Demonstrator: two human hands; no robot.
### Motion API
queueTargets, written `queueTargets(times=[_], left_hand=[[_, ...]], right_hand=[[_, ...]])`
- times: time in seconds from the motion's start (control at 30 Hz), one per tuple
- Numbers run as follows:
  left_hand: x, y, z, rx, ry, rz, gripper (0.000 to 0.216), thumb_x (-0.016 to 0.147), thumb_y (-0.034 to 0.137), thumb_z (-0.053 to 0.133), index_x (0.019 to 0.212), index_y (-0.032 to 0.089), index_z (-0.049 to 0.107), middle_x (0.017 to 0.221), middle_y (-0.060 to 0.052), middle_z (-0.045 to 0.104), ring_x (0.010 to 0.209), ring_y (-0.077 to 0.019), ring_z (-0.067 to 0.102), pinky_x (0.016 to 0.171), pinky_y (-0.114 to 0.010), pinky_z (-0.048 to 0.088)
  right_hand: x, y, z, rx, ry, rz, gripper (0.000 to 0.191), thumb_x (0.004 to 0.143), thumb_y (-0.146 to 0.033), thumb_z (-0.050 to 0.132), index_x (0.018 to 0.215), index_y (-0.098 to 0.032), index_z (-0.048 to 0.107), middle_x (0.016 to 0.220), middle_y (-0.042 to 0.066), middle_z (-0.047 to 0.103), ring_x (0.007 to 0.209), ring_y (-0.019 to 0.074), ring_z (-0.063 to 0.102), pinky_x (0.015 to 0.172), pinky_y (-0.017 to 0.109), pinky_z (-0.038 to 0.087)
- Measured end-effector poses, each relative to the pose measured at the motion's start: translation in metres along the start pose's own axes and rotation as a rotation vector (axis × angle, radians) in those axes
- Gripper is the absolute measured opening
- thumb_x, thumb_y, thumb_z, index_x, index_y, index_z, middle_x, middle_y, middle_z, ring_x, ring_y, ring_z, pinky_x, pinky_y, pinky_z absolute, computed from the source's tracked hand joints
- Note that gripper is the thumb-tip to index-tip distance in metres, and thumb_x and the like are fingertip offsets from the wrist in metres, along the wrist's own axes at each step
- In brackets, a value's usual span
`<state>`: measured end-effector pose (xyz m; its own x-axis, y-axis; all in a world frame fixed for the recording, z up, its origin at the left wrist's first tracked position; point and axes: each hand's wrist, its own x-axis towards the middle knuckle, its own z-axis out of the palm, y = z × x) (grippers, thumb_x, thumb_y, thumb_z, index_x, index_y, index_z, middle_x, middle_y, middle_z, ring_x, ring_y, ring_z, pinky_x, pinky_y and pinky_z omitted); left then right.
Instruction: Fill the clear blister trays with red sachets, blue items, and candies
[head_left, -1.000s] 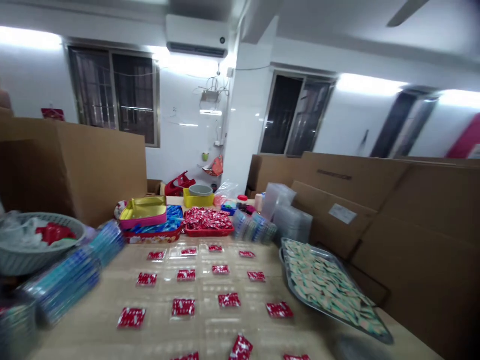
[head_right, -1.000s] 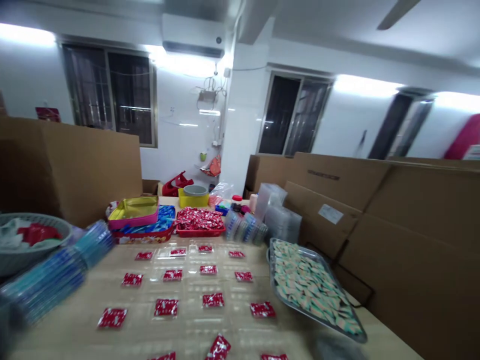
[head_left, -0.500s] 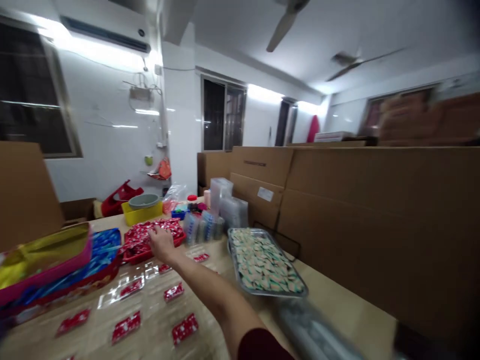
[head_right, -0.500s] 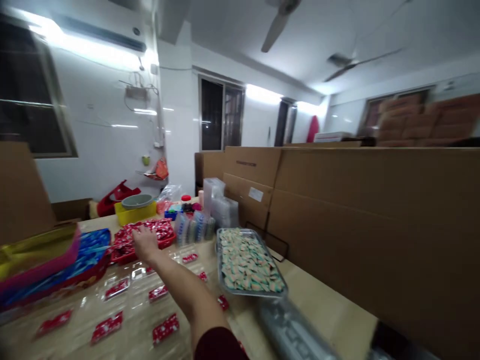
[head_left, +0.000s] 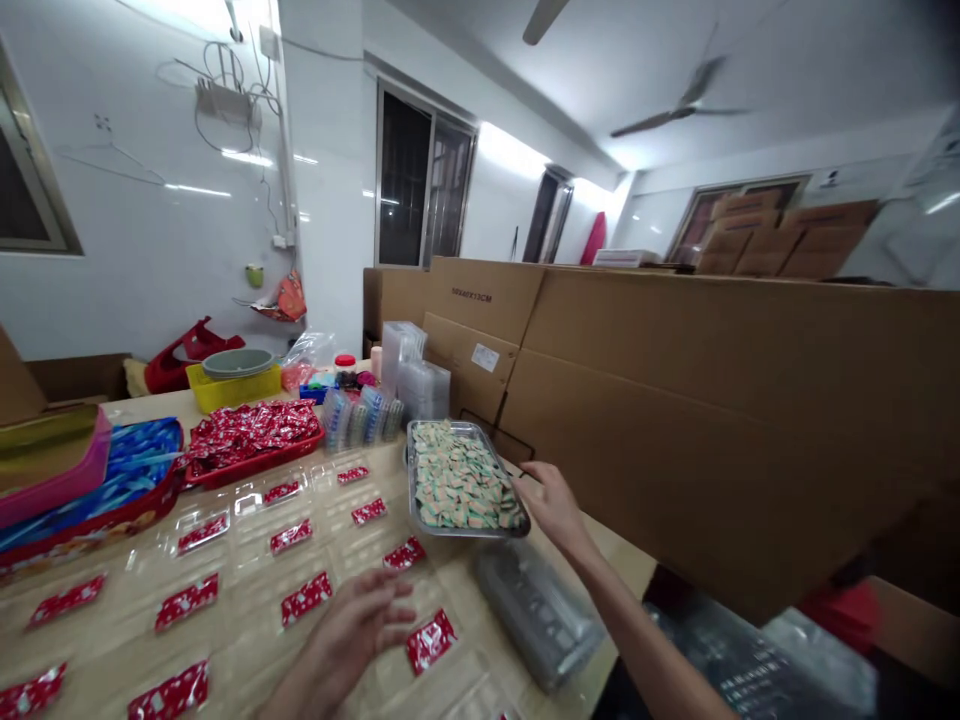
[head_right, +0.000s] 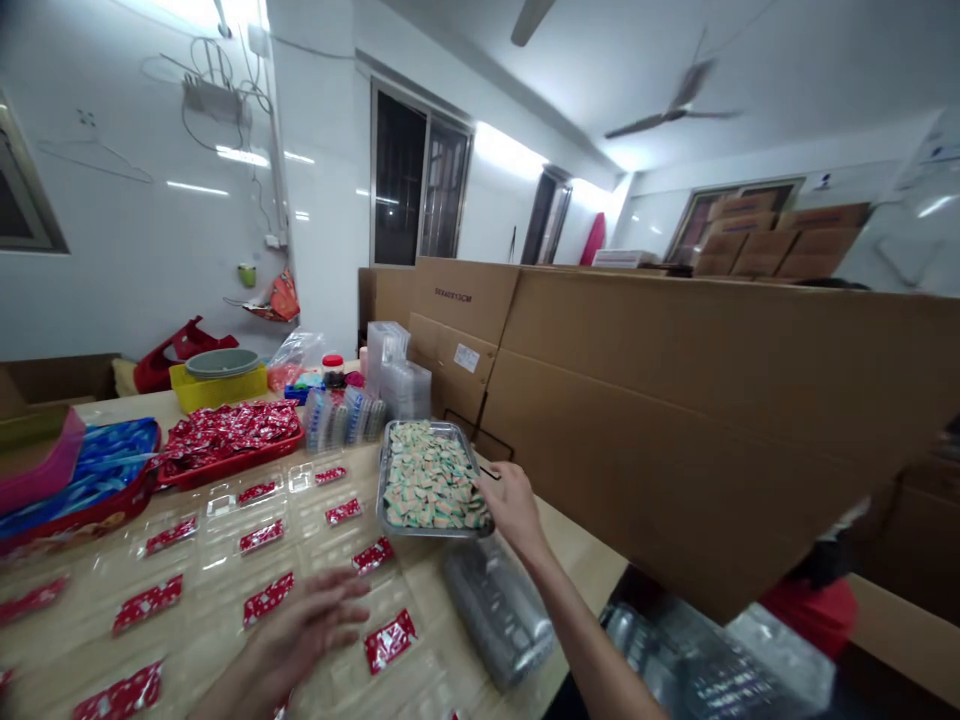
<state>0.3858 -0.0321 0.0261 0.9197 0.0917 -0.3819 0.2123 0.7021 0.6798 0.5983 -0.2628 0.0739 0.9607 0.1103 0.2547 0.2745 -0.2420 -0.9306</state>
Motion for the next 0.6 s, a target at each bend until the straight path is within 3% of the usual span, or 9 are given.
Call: queueTargets(times=[0.1,0.23,0.37,0.6], left_hand=[[0.047,-0.002,0.019,-0.114,0.007,-0.01,0.03,0.065,0.006,0.071,0.091,0.013,0.057,0.078,-0.006,0.071,0.066,-0.0211,0.069,0.068,-0.033,0.05],[0.09,-0.007,0.029,-0.194,-0.002,-0.036,0.017,0.072,0.007,0.06,0.089,0.012,0.056,0.07,-0.006,0.07,0.068,-0.0213,0.068,0.074,-0.035,0.05],[0.109,-0.013,0.033,-0.244,0.02,-0.028,0.016,0.07,0.004,0.055,0.085,0.009,0.057,0.068,-0.008,0.07,0.066,-0.02,0.066,0.078,-0.036,0.05],[0.109,-0.019,0.042,-0.329,0.023,0.109,0.023,0.055,-0.002,0.053,0.072,0.01,0.062,0.064,-0.008,0.069,0.057,-0.018,0.063,0.083,-0.041,0.048]], right_hand=[[-0.012,0.032,-0.025,0.071,-0.069,0.189,0.036,0.059,-0.044,0.069,0.079,-0.015,0.062,0.084,0.01,0.063,0.085,0.0265,0.059,0.079,0.042,0.045],[-0.026,0.044,-0.017,0.22,-0.235,0.343,0.034,0.059,-0.042,0.069,0.077,-0.013,0.065,0.073,0.009,0.067,0.063,0.019,0.062,0.062,0.033,0.05],[-0.027,0.044,-0.009,0.351,-0.305,0.376,0.029,0.058,-0.036,0.072,0.075,-0.014,0.066,0.074,0.01,0.069,0.064,0.02,0.065,0.061,0.031,0.054],[-0.022,0.071,-0.014,0.488,-0.223,0.424,0.037,0.049,-0.036,0.079,0.08,-0.018,0.07,0.081,0.011,0.072,0.078,0.0327,0.07,0.064,0.037,0.061]])
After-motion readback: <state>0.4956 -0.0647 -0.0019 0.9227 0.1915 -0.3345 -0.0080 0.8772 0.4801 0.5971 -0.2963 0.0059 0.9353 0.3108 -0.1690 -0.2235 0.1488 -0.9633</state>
